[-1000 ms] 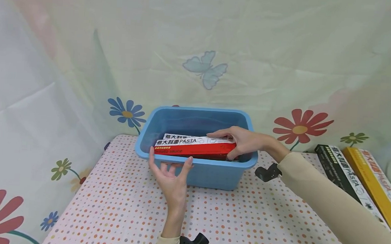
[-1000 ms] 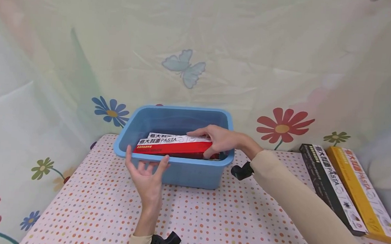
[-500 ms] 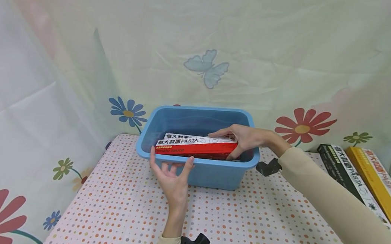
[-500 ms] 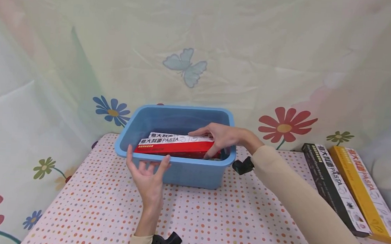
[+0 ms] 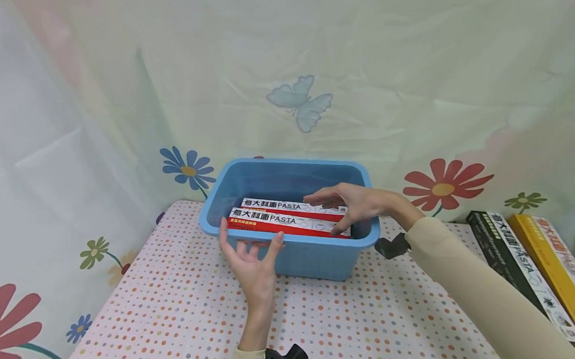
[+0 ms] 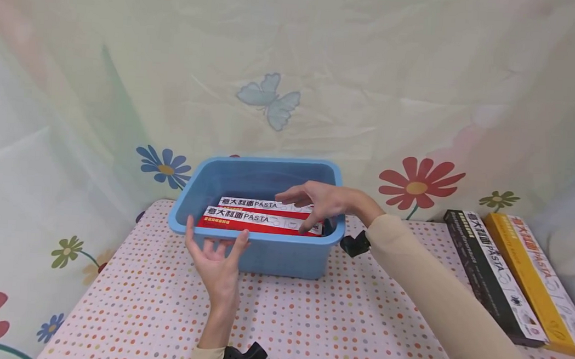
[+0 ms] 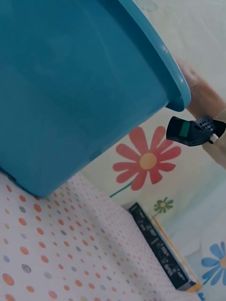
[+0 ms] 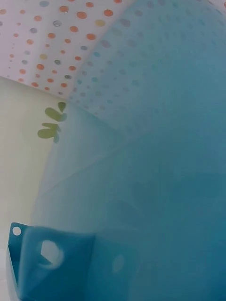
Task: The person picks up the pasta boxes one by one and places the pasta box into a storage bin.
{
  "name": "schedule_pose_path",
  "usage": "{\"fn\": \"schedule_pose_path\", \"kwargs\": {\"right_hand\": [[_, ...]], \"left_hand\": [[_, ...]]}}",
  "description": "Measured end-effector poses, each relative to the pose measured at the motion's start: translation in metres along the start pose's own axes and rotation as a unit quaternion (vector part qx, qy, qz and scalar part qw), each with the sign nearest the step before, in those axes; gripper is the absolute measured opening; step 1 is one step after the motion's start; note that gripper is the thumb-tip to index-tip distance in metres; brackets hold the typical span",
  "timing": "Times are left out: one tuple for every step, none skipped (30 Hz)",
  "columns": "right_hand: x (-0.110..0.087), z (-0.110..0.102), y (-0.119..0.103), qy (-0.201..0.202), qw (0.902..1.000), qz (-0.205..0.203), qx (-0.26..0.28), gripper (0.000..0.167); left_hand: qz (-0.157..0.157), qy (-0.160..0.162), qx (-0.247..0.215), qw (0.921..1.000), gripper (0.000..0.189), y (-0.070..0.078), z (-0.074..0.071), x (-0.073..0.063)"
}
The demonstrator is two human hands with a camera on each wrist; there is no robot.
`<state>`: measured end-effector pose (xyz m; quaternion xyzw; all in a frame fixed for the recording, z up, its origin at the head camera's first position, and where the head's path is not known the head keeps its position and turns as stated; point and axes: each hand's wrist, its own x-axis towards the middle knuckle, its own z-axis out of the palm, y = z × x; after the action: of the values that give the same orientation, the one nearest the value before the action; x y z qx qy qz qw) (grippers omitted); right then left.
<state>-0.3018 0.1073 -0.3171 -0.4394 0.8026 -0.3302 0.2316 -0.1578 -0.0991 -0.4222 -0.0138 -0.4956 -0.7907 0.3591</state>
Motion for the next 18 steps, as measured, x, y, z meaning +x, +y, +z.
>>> {"fn": "schedule_pose_path", "kwargs": {"right_hand": [[-0.001, 0.001, 0.001, 0.01, 0.9999, -0.006, 0.004, 0.08], [-0.003, 0.001, 0.001, 0.023, 0.9997, -0.01, 0.008, 0.079], [-0.006, 0.002, 0.002, 0.036, 0.999, -0.02, 0.014, 0.077], [-0.011, 0.004, 0.002, 0.052, 0.9979, -0.03, 0.022, 0.075], [-0.017, 0.005, 0.002, 0.07, 0.9965, -0.037, 0.027, 0.073], [-0.025, 0.006, 0.001, 0.087, 0.9948, -0.044, 0.03, 0.071], [-0.035, 0.007, 0.0, 0.103, 0.9929, -0.049, 0.034, 0.069], [-0.047, 0.007, -0.003, 0.12, 0.9909, -0.049, 0.036, 0.068], [-0.06, 0.007, -0.005, 0.138, 0.9887, -0.05, 0.031, 0.066], [-0.074, 0.008, -0.008, 0.158, 0.9862, -0.044, 0.023, 0.065], [-0.089, 0.008, -0.009, 0.178, 0.9833, -0.038, 0.008, 0.064], [-0.104, 0.007, -0.01, 0.196, 0.9798, -0.037, -0.01, 0.064], [-0.118, 0.008, -0.008, 0.216, 0.9753, -0.036, -0.029, 0.064], [-0.133, 0.008, -0.005, 0.237, 0.9701, -0.032, -0.043, 0.064], [-0.147, 0.009, 0.0, 0.257, 0.9646, -0.025, -0.055, 0.063], [-0.162, 0.01, 0.007, 0.277, 0.9588, -0.012, -0.061, 0.062], [-0.177, 0.011, 0.015, 0.293, 0.9541, -0.002, -0.064, 0.063], [-0.192, 0.014, 0.023, 0.314, 0.9467, 0.018, -0.069, 0.062]], "left_hand": [[0.0, -0.001, 0.001, 1.0, 0.106, -0.001, 0.0, 0.0], [-0.002, -0.001, 0.002, 1.0, 0.106, -0.002, 0.001, 0.0], [-0.003, -0.001, 0.004, 1.0, 0.106, -0.003, 0.001, 0.0], [-0.005, -0.001, 0.006, 1.0, 0.106, -0.003, 0.002, -0.001], [-0.006, -0.001, 0.008, 0.9999, 0.106, -0.004, 0.002, -0.002], [-0.008, -0.001, 0.009, 0.9999, 0.106, -0.005, 0.002, -0.002], [-0.009, -0.002, 0.011, 0.9999, 0.106, -0.005, 0.003, -0.003], [-0.011, -0.003, 0.011, 0.9999, 0.106, -0.006, 0.003, -0.004], [-0.012, -0.005, 0.01, 0.9999, 0.106, -0.006, 0.003, -0.004], [-0.012, -0.007, 0.008, 0.9999, 0.106, -0.006, 0.004, -0.004], [-0.012, -0.008, 0.007, 0.9999, 0.106, -0.006, 0.004, -0.004], [-0.01, -0.009, 0.005, 0.9999, 0.107, -0.006, 0.005, -0.004], [-0.009, -0.008, 0.003, 0.9999, 0.107, -0.005, 0.005, -0.003], [-0.007, -0.008, 0.001, 0.9999, 0.107, -0.004, 0.005, -0.003], [-0.006, -0.007, -0.001, 1.0, 0.107, -0.003, 0.005, -0.002], [-0.005, -0.007, 0.0, 1.0, 0.107, -0.003, 0.005, -0.002], [-0.004, -0.006, 0.0, 1.0, 0.107, -0.002, 0.005, -0.001], [-0.002, -0.006, -0.001, 1.0, 0.108, -0.001, 0.005, -0.001]]}}
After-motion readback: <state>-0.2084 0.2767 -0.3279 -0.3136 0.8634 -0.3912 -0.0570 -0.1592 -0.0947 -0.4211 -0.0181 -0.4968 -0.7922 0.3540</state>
